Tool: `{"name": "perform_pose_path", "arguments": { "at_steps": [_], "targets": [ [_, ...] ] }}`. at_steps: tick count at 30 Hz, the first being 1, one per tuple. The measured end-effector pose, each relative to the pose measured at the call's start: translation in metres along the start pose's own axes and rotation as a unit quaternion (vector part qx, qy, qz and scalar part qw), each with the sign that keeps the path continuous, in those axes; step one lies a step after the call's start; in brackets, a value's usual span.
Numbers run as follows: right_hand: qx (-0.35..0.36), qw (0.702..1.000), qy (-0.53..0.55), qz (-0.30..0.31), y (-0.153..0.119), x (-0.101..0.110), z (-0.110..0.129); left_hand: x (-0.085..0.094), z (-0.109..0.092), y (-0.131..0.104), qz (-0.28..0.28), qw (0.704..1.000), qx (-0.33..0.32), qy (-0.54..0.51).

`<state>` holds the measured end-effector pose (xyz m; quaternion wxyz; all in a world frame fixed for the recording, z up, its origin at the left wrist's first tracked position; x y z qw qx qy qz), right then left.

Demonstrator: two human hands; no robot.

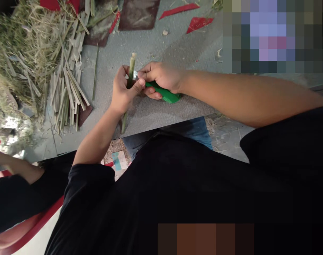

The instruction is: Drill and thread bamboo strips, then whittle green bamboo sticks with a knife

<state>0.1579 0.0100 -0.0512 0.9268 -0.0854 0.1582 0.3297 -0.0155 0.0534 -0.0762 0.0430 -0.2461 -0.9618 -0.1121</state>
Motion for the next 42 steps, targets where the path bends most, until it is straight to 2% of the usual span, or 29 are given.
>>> {"name": "perform_pose_path", "arguments": {
  "at_steps": [6, 11, 15, 20, 27, 35, 42],
  "targets": [
    [0.032, 0.999, 0.002, -0.02, 0.002, 0.001, -0.002, -0.003, 0.002, -0.002, 0.014, 0.999, 0.023, -0.043],
    [0.063, 0.992, 0.014, -0.11, 0.003, 0.002, 0.004, -0.011, -0.012, -0.008, 0.035, 0.996, 0.04, -0.07],
    [0.096, 0.978, 0.021, -0.183, 0.003, 0.004, 0.009, -0.012, -0.012, -0.011, 0.056, 0.995, 0.044, -0.074],
    [0.088, 0.982, 0.009, -0.166, 0.004, 0.003, 0.006, -0.009, -0.008, -0.011, 0.063, 0.994, 0.047, -0.072],
    [0.107, 0.973, -0.011, -0.205, 0.004, 0.0, 0.003, -0.01, -0.012, -0.012, 0.098, 0.989, 0.066, -0.092],
    [0.13, 0.968, 0.04, -0.213, 0.009, 0.011, -0.006, -0.008, -0.008, -0.01, 0.087, 0.989, 0.067, -0.099],
    [0.118, 0.96, 0.052, -0.249, 0.004, 0.005, 0.004, -0.006, -0.012, -0.011, 0.104, 0.982, 0.102, -0.116]
  ]
}}
Point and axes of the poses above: each hand's wrist, its own y-axis towards the middle knuckle, its own x-axis out of the back of the hand, z = x × y, the point moved 3 cm from there along y, towards the middle knuckle, and after that the axes turned 1 degree about x, right-handed, at the moved point
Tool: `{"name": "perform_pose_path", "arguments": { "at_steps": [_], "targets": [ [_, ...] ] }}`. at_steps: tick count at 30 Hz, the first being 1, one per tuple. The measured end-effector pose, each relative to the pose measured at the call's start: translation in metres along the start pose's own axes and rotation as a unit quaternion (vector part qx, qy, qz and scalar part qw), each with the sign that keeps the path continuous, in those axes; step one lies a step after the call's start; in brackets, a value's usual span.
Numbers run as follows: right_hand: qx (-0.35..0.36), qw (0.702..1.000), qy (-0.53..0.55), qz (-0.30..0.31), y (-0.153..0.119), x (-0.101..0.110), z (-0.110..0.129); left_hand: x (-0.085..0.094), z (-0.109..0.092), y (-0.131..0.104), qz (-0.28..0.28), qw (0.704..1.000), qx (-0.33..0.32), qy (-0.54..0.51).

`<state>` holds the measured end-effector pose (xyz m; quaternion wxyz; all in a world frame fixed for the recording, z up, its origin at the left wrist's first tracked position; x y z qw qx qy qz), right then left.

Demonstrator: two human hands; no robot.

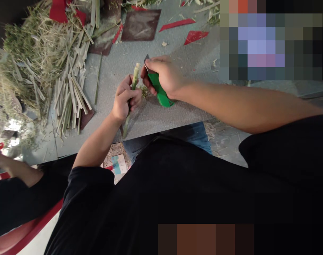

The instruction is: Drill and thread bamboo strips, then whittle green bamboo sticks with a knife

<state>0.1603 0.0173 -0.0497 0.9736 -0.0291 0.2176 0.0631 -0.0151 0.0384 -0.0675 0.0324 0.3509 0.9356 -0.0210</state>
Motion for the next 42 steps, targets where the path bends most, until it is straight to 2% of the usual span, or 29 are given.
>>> {"name": "perform_pose_path", "arguments": {
  "at_steps": [7, 9, 11, 14, 18, 23, 26, 32, 38, 42],
  "targets": [
    [0.029, 0.993, 0.038, 0.104, -0.007, -0.002, 0.004, 0.003, 0.004, 0.001, -0.03, 1.0, 0.0, 0.005],
    [0.022, 0.991, 0.013, 0.131, -0.009, -0.002, 0.007, 0.002, 0.003, 0.002, -0.042, 0.999, -0.003, 0.02],
    [0.004, 0.986, -0.038, 0.162, -0.012, -0.003, 0.011, -0.002, 0.0, 0.002, -0.046, 0.999, -0.015, 0.024],
    [-0.054, 0.967, -0.099, 0.229, -0.017, -0.007, 0.015, -0.009, -0.006, 0.001, -0.023, 0.999, -0.037, 0.003],
    [-0.119, 0.95, -0.095, 0.273, -0.02, -0.008, 0.016, -0.013, -0.009, -0.003, 0.004, 0.999, -0.039, 0.022],
    [-0.141, 0.936, -0.084, 0.311, -0.018, -0.004, 0.016, -0.014, -0.006, -0.005, 0.012, 0.995, -0.027, 0.095],
    [-0.157, 0.931, -0.092, 0.316, -0.018, -0.001, 0.014, -0.01, -0.001, -0.002, -0.012, 0.993, -0.041, 0.114],
    [-0.183, 0.935, -0.069, 0.295, -0.017, -0.003, 0.009, 0.002, 0.01, 0.002, -0.076, 0.975, -0.114, 0.172],
    [-0.135, 0.964, -0.071, 0.217, -0.016, -0.007, 0.009, 0.005, 0.015, 0.001, -0.089, 0.974, -0.106, 0.182],
    [-0.163, 0.945, -0.075, 0.274, -0.017, -0.007, 0.006, 0.003, 0.012, -0.001, -0.072, 0.976, -0.1, 0.181]
  ]
}}
Point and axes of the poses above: each hand's wrist, its own y-axis towards the middle knuckle, its own x-axis out of the back of the hand, z = x × y, the point moved 3 cm from there along y, towards the middle knuckle, and after that the axes turned 1 degree about x, right-handed, at the moved point
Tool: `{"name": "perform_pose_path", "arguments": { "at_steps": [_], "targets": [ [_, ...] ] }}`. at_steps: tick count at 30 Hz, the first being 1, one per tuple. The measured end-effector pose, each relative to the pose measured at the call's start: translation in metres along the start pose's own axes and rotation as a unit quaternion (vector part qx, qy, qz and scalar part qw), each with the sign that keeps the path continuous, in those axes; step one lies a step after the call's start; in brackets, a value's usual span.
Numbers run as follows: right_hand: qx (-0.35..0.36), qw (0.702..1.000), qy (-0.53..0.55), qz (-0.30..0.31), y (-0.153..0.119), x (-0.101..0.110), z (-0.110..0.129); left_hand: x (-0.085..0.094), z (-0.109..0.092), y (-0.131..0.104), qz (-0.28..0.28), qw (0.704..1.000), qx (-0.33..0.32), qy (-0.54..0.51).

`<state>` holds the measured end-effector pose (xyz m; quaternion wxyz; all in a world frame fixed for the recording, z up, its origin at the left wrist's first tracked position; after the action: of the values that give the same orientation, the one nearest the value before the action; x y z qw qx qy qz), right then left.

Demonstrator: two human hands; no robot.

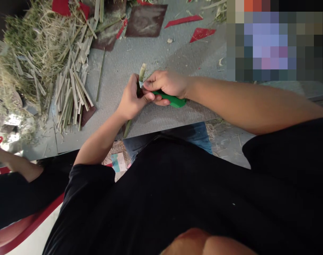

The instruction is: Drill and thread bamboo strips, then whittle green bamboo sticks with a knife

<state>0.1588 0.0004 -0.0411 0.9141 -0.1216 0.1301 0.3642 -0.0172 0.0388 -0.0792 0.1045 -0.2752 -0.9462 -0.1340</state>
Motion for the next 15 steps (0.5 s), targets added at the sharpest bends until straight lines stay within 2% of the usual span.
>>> {"name": "perform_pose_path", "arguments": {
  "at_steps": [2, 6, 12, 15],
  "targets": [
    [-0.008, 1.0, 0.012, 0.022, 0.0004, 0.0008, -0.0012, 0.0, -0.0038, -0.0005, 0.0, 1.0, -0.009, 0.002],
    [-0.009, 0.999, 0.025, 0.02, 0.0014, 0.0025, -0.0018, 0.0004, -0.0049, -0.0008, -0.011, 1.0, -0.013, 0.01],
    [0.004, 0.998, 0.045, -0.043, 0.0031, 0.0045, -0.0012, 0.0027, 0.0027, -0.0011, -0.037, 0.999, -0.012, 0.022],
    [-0.017, 0.998, 0.041, -0.036, 0.0024, 0.0042, -0.0023, 0.0017, 0.0012, -0.0022, -0.034, 0.999, -0.009, 0.024]
  ]
}}
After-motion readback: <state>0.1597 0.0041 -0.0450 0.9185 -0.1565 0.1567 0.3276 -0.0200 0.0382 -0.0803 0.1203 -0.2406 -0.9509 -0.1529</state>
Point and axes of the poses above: each hand's wrist, its own y-axis towards the middle knuckle, its own x-axis out of the back of the hand, z = x × y, the point moved 3 cm from there along y, towards the middle knuckle, and after that the axes turned 1 degree about x, right-handed, at the moved point
